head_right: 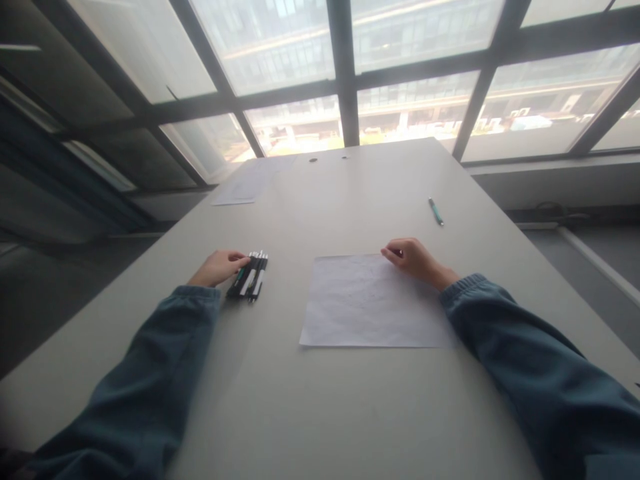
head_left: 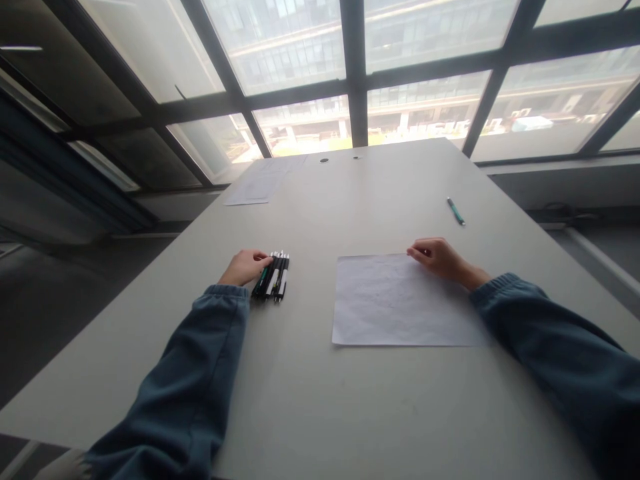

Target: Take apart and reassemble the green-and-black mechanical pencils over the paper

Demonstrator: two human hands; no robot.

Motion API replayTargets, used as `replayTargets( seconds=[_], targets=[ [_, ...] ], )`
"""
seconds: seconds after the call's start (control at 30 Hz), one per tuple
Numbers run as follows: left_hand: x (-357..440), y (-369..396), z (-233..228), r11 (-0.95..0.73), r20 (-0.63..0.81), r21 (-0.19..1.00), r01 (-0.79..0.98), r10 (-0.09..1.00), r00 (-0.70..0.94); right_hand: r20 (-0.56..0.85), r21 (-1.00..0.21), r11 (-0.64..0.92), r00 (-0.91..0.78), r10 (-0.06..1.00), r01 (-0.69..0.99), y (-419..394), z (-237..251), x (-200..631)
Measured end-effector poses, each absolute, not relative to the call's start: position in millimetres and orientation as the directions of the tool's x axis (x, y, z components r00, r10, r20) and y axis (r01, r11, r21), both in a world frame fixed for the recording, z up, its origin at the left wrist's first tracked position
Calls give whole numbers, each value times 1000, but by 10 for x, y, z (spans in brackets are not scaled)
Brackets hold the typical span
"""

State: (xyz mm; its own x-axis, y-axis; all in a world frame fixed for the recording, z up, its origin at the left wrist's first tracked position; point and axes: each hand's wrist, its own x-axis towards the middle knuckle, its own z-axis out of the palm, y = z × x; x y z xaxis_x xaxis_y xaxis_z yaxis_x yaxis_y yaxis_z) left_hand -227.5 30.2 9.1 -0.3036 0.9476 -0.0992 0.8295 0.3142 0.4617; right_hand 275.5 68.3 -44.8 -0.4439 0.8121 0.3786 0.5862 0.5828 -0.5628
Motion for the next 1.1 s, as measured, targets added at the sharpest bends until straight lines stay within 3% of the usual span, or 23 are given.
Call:
replayTargets(
  seconds=[0.17, 0.3, 0.47, 0.53, 0.67, 0.83, 0.97, 1.1],
  targets=[
    [-2302, 313, 65, 366, -158, 627, 688, 924, -348, 381, -566, 587, -447, 809, 580, 687, -461, 2763],
    [-2376, 319, 101, 381, -181, 668, 639, 917, -357, 389, -559, 593, -448, 805, 580, 714, -487, 2769],
    [-2289, 257, 379, 296, -35, 675, 676, 928, -371, 386, -558, 586, -441, 810, 588, 691, -443, 2741],
    [-2082, 195, 525, 205, -10, 733, 648, 957, -291, 384, -561, 586, -443, 810, 585, 664, -404, 2725],
    [-1470, 90, 673, 20, -37, 853, 521, 999, 23, 394, -561, 601, -455, 799, 569, 629, -346, 2708],
    [-774, 113, 492, -93, -44, 928, 361, 935, 353, 454, -581, 638, -449, 770, 506, 627, -314, 2694],
    [-356, 119, 235, -106, 33, 981, 165, 920, 391, 439, -648, 606, -424, 792, 461, 598, -283, 2648],
    [-99, 49, 7, -136, 124, 991, 15, 941, 315, 347, -798, 497, -414, 842, 340, 556, -256, 2556]
  ],
)
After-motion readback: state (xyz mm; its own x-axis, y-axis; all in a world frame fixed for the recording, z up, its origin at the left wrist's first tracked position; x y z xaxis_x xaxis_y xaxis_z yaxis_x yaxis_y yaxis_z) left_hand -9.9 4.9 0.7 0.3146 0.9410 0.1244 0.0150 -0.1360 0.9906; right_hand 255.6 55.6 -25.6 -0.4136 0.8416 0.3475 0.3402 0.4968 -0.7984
